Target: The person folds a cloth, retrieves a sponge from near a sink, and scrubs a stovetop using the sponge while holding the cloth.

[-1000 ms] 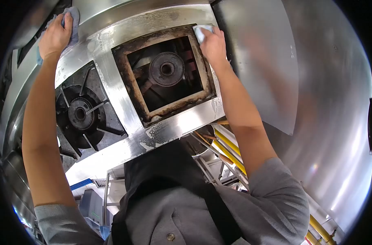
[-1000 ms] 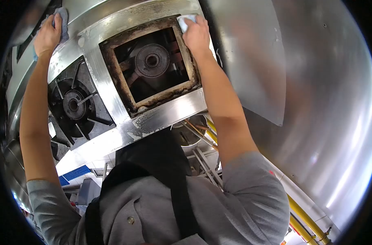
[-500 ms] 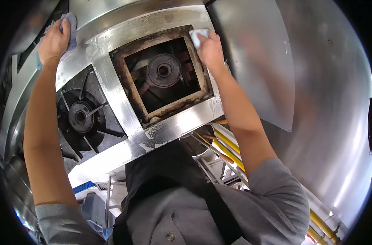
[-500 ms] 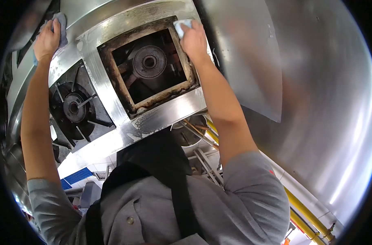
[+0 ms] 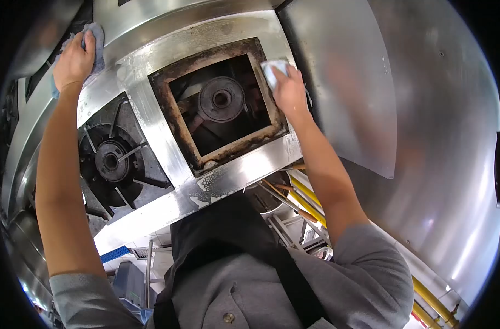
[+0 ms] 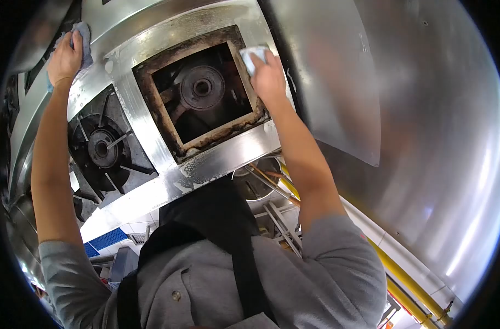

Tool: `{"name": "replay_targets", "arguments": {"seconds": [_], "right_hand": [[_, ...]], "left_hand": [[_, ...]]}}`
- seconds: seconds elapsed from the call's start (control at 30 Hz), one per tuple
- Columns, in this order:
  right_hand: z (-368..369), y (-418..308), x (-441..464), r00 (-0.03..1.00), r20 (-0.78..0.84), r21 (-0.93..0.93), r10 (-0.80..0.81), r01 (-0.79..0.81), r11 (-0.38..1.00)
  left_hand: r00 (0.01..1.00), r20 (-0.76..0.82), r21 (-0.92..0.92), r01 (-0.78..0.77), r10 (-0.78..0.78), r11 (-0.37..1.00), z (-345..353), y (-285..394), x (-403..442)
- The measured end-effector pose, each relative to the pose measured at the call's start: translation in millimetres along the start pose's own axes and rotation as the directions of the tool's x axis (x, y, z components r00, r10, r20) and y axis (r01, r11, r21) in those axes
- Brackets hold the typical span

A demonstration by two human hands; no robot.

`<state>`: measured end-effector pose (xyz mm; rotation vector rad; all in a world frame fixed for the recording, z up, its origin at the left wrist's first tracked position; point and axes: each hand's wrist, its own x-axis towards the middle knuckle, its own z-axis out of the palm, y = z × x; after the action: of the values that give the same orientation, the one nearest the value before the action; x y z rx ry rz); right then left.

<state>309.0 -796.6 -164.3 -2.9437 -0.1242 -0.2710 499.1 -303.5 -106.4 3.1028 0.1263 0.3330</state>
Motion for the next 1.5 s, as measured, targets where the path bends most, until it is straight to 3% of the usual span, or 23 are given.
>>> {"name": "replay_targets", "arguments": {"seconds": [0.1, 0.2, 0.3, 0.37, 0.47, 0.53, 0.63, 0.77, 0.87, 0.97, 1.13, 1.27, 1.33, 1.5], "right_hand": [[-5, -2, -5, 0.997, 0.042, 0.040, 0.058, -0.059, 0.997], [9, 4, 42, 0.997, -0.019, -0.045, -0.074, 0.073, 0.996], [13, -2, 73, 0.998, -0.009, -0.044, -0.062, 0.061, 0.997], [4, -3, 49, 0.999, 0.051, -0.047, -0.001, 0.003, 0.999], [-7, 1, -8, 0.999, -0.025, -0.014, -0.024, 0.024, 1.000], [-12, 2, -23, 0.996, 0.060, 0.040, 0.060, -0.062, 0.997], [6, 5, 29, 0.998, -0.030, -0.056, -0.058, 0.056, 0.997], [19, 3, 78, 0.999, -0.027, -0.035, -0.025, 0.024, 0.999], [-2, -1, 23, 0.999, 0.026, -0.040, -0.030, 0.031, 0.999], [-10, -1, -11, 1.000, 0.014, 0.040, -0.019, 0.018, 0.999], [6, -1, 44, 0.997, -0.024, 0.034, -0.067, 0.067, 0.997], [-8, -4, 16, 0.999, 0.022, 0.039, -0.027, 0.026, 0.999], [-10, 1, -17, 0.999, -0.032, 0.030, -0.044, 0.045, 0.999], [5, 1, 37, 0.999, 0.022, -0.022, -0.032, 0.033, 0.999]], "left_hand": [[1.000, 0.000, 0.002, -0.004, 0.004, 1.000, 2, -4, 0], [0.999, -0.030, 0.006, -0.016, 0.016, 1.000, 4, -2, 0], [1.000, -0.027, 0.014, -0.001, 0.001, 1.000, 1, -1, -3], [1.000, -0.012, 0.008, 0.000, 0.000, 1.000, 1, 0, -1], [1.000, -0.004, 0.015, 0.025, -0.025, 1.000, 7, -5, 2], [0.997, -0.068, 0.008, -0.022, 0.023, 1.000, 14, -10, 2], [1.000, 0.002, 0.014, 0.015, -0.015, 1.000, -1, 0, -2], [0.999, -0.027, -0.006, -0.017, 0.017, 1.000, 0, -2, -2], [0.996, -0.086, -0.003, -0.018, 0.017, 1.000, 6, -4, -1], [0.999, -0.033, 0.026, -0.011, 0.012, 1.000, 0, -2, 0], [1.000, -0.023, 0.005, 0.001, -0.001, 1.000, -1, 1, -1], [1.000, 0.004, 0.012, 0.007, -0.007, 1.000, -4, 1, -2], [1.000, -0.007, 0.008, 0.004, -0.004, 1.000, -4, 4, -3], [0.999, 0.028, 0.020, 0.033, -0.034, 0.999, -5, 4, -3]]}}
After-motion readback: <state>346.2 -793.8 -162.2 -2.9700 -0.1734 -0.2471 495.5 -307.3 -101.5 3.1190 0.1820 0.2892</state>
